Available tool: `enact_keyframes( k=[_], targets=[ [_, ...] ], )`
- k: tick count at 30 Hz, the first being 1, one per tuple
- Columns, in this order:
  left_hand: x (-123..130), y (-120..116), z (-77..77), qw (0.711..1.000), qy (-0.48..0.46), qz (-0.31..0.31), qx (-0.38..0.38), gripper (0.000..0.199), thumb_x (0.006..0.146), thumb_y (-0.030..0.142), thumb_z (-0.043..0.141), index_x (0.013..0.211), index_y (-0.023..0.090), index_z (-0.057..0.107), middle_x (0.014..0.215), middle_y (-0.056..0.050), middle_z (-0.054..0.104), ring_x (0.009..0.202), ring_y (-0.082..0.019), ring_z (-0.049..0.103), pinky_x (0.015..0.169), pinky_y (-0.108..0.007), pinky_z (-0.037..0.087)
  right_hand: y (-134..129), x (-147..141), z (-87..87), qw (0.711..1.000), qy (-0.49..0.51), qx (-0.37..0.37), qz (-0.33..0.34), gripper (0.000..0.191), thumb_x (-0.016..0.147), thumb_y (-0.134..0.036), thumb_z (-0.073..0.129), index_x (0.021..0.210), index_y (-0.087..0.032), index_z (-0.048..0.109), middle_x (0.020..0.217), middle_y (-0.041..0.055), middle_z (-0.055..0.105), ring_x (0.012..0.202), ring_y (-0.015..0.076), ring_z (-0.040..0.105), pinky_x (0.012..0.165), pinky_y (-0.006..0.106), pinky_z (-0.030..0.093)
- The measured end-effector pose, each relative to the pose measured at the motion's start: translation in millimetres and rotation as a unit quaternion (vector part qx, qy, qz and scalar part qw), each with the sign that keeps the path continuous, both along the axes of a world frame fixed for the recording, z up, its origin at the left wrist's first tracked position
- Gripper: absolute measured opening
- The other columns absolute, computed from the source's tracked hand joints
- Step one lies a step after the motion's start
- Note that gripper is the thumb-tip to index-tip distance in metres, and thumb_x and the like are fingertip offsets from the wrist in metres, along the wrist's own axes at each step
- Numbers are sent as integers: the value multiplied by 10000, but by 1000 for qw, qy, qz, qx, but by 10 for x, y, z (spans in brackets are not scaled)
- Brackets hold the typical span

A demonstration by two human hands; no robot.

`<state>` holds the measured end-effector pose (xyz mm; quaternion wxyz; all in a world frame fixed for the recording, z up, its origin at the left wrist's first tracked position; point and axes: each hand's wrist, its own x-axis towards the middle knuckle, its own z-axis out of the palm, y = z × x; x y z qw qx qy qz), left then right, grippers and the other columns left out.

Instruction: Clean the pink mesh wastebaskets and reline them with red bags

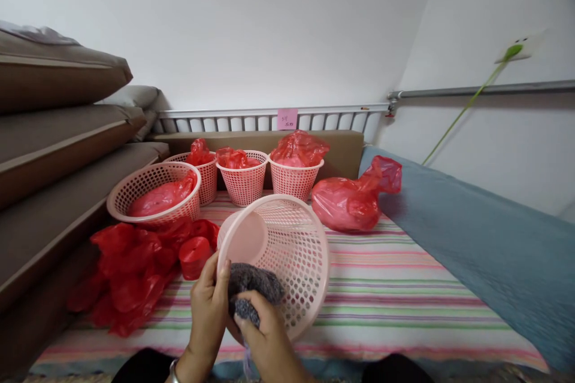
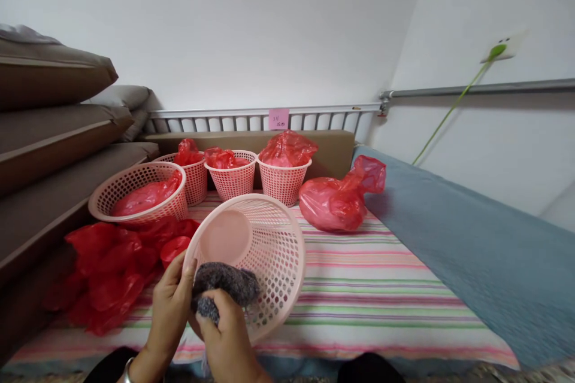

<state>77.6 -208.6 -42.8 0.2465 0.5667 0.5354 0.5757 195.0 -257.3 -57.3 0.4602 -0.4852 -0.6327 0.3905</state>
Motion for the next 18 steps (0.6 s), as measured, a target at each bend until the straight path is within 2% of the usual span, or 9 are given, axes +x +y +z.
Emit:
enact_keyframes(
  k=[2, 4, 6, 9, 11, 13, 15, 18],
  targets=[
    [-13, -19, -37, 1000, 0, 7, -8, 398, 871, 467, 458, 1132, 197, 591, 1088, -66, 673, 1012, -233, 603, 885, -331, 447, 18, -40, -18, 999, -14, 29, 7, 509, 709, -101, 525, 1207, -205, 547, 1197, 66, 599, 1126, 204, 529, 1002, 345, 382],
    [-34, -28, -84, 1000, 2, 16, -10, 404, 867, 475, 457, 1129, 196, 588, 1084, -69, 672, 1012, -239, 604, 885, -338, 448, 8, -49, -98, 995, -80, 44, 27, 671, 655, -95, 581, 1305, -224, 477, 1306, 85, 512, 1225, 231, 451, 1064, 379, 321],
    [-40, -41, -142, 1000, 5, 14, -8, 416, 866, 479, 459, 1148, 196, 572, 1104, -79, 664, 1013, -244, 606, 891, -350, 447, -24, -32, -216, 985, -161, 36, 40, 729, 629, -101, 612, 1325, -258, 463, 1321, 92, 476, 1247, 256, 419, 1072, 403, 314],
    [0, -90, -227, 1000, -2, -6, -15, 450, 865, 477, 468, 1214, 199, 527, 1118, -92, 657, 994, -241, 615, 866, -352, 460, -71, 17, -395, 968, -246, 33, 24, 782, 622, -53, 584, 1345, -306, 429, 1290, 81, 476, 1225, 264, 426, 1054, 407, 338],
    [37, -134, -254, 999, -4, -19, -31, 472, 858, 482, 479, 1230, 191, 510, 983, -73, 689, 844, -217, 642, 749, -317, 493, -81, 51, -489, 960, -278, 42, 3, 791, 616, -22, 570, 1335, -321, 433, 1249, 70, 498, 1192, 259, 446, 1043, 394, 351],
    [54, -158, -231, 998, 13, -28, -46, 487, 855, 490, 479, 1227, 178, 505, 742, -15, 671, 616, -177, 609, 580, -270, 478, -72, 78, -566, 952, -301, 52, -10, 764, 630, -40, 592, 1326, -314, 439, 1230, 73, 506, 1172, 267, 450, 1038, 395, 353],
    [34, -129, -148, 997, 65, -17, -39, 494, 860, 488, 467, 1238, 170, 495, 599, 32, 602, 496, -154, 549, 498, -246, 435, -56, 94, -640, 944, -324, 62, 11, 738, 645, -99, 636, 1329, -291, 434, 1220, 89, 505, 1156, 285, 449, 1030, 409, 358],
    [-42, 28, 62, 982, 186, 30, 7, 457, 855, 464, 477, 1212, 183, 531, 650, 4, 649, 551, -178, 609, 543, -258, 445, -36, 103, -748, 930, -356, 75, 57, 748, 634, -182, 697, 1327, -275, 431, 1188, 97, 506, 1097, 299, 459, 984, 429, 389]
  ],
)
